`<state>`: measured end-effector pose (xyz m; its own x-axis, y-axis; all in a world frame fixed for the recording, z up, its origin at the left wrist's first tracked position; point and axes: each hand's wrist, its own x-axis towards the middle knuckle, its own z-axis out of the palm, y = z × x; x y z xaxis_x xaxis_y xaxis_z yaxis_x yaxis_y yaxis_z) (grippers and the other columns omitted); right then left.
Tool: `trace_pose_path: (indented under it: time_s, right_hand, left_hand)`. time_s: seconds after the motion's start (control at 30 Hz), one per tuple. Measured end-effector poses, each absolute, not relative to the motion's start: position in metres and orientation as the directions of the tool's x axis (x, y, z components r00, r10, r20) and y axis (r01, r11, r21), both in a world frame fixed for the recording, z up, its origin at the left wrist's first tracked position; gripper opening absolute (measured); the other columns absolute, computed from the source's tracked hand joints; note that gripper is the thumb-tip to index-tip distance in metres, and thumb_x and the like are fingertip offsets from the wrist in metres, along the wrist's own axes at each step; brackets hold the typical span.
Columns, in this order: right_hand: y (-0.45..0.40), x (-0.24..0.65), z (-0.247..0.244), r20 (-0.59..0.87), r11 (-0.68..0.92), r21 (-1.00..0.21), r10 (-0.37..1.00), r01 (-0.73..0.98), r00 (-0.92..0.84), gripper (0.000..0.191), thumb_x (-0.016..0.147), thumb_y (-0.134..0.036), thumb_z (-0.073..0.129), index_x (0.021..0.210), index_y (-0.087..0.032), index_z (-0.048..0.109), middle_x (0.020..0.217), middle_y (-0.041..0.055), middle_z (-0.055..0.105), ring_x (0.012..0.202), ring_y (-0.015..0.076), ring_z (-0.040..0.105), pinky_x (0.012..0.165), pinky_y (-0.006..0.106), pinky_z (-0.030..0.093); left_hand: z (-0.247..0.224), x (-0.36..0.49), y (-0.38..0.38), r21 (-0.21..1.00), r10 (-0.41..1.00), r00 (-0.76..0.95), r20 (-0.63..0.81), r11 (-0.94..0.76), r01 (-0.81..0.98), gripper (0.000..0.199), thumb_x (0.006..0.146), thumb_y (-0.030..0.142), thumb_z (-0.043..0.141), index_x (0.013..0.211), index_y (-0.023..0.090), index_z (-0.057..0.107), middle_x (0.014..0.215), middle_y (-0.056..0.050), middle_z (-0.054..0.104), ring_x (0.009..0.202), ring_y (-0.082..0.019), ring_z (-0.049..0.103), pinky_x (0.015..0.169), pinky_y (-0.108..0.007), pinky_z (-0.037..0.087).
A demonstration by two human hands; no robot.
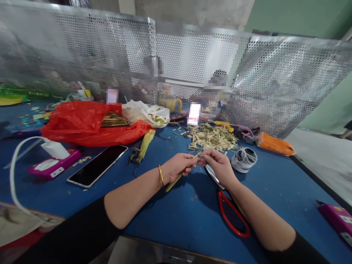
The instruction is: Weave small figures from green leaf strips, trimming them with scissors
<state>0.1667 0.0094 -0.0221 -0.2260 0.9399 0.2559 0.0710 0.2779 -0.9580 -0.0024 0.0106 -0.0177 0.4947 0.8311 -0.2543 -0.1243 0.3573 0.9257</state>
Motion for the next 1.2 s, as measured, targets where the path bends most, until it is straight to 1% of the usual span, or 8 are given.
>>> trace_pose_path:
  time_s: [0.13,0.23,0.37,0.47,0.57,0.77,1.07,1.2]
  right_hand:
    - [0.005,0.166,-0.019,0.348,0.411,-0.883,0.898,0.227,-0.27,0.013,0.086,-0.032,0.057,0.082,-0.022,0.064,0.074,0.0008,0.065,0.073,0.0172,0.062,0.071,0.029,0.047]
    - [-0.003,0.165,-0.016,0.431,0.585,-0.687,0.806,0.431,-0.406,0.018,0.092,-0.029,0.047,0.086,-0.024,0.063,0.08,0.0028,0.064,0.078,0.0178,0.06,0.074,0.029,0.045]
    - [-0.009,0.161,-0.012,0.396,0.706,-0.435,0.708,0.559,-0.585,0.025,0.095,-0.023,0.036,0.093,-0.024,0.06,0.087,0.006,0.06,0.079,0.0178,0.058,0.072,0.028,0.044]
    - [-0.014,0.16,-0.003,0.334,0.727,-0.361,0.686,0.584,-0.647,0.024,0.095,-0.022,0.035,0.099,-0.023,0.058,0.093,0.0065,0.061,0.083,0.018,0.059,0.074,0.028,0.043]
    - [-0.031,0.17,0.01,0.251,0.628,-0.361,0.778,0.69,-0.577,0.022,0.09,-0.024,0.044,0.11,-0.023,0.054,0.097,0.0059,0.063,0.082,0.0184,0.06,0.071,0.028,0.043]
    - [-0.084,0.216,0.004,-0.044,0.234,-0.019,0.971,0.972,-0.234,0.033,0.077,-0.021,0.049,0.109,-0.014,0.055,0.095,0.0136,0.061,0.082,0.0279,0.061,0.065,0.033,0.039]
    - [-0.081,0.211,-0.004,-0.107,0.127,0.012,0.986,0.992,-0.125,0.044,0.071,-0.011,0.048,0.114,-0.01,0.056,0.092,0.0189,0.067,0.079,0.0308,0.066,0.06,0.032,0.036]
    - [-0.078,0.226,-0.008,-0.081,0.094,-0.198,0.99,0.976,-0.112,0.034,0.074,-0.019,0.052,0.107,-0.018,0.062,0.09,0.0145,0.072,0.084,0.0297,0.066,0.064,0.032,0.042]
  left_hand:
    - [-0.015,-0.005,0.015,0.898,0.828,0.486,-0.28,0.405,-0.172,0.029,0.064,0.035,0.074,0.07,0.015,0.054,0.054,0.009,0.04,0.039,-0.001,0.023,0.04,-0.019,0.011]
    - [-0.013,-0.006,0.015,0.88,0.821,0.494,-0.287,0.429,-0.202,0.031,0.061,0.037,0.074,0.07,0.015,0.054,0.052,0.01,0.036,0.04,-0.002,0.021,0.041,-0.021,0.009]
    - [-0.012,-0.006,0.013,0.921,0.866,0.432,-0.251,0.351,-0.169,0.037,0.056,0.042,0.078,0.066,0.016,0.053,0.047,0.011,0.032,0.04,-0.003,0.019,0.042,-0.023,0.007]
    - [-0.012,-0.006,0.011,0.955,0.914,0.341,-0.219,0.273,-0.118,0.039,0.056,0.044,0.078,0.059,0.017,0.05,0.044,0.01,0.033,0.04,-0.003,0.021,0.043,-0.024,0.01]
    - [-0.009,-0.007,0.012,0.978,0.955,0.242,-0.173,0.196,-0.076,0.038,0.057,0.044,0.077,0.058,0.018,0.05,0.042,0.01,0.031,0.04,-0.004,0.022,0.043,-0.023,0.014]
    - [-0.005,-0.009,0.015,0.994,0.987,0.126,-0.101,0.104,-0.016,0.03,0.062,0.04,0.073,0.062,0.016,0.055,0.045,0.01,0.029,0.042,-0.005,0.02,0.043,-0.022,0.014]
    - [0.003,-0.004,0.013,0.985,0.998,0.038,0.049,-0.055,0.161,0.029,0.064,0.042,0.07,0.059,0.015,0.061,0.047,0.008,0.033,0.046,-0.006,0.025,0.047,-0.022,0.019]
    - [0.012,-0.007,0.02,0.975,0.992,0.003,0.122,-0.121,0.187,0.025,0.064,0.038,0.069,0.058,0.015,0.062,0.048,0.007,0.039,0.049,-0.007,0.03,0.049,-0.021,0.023]
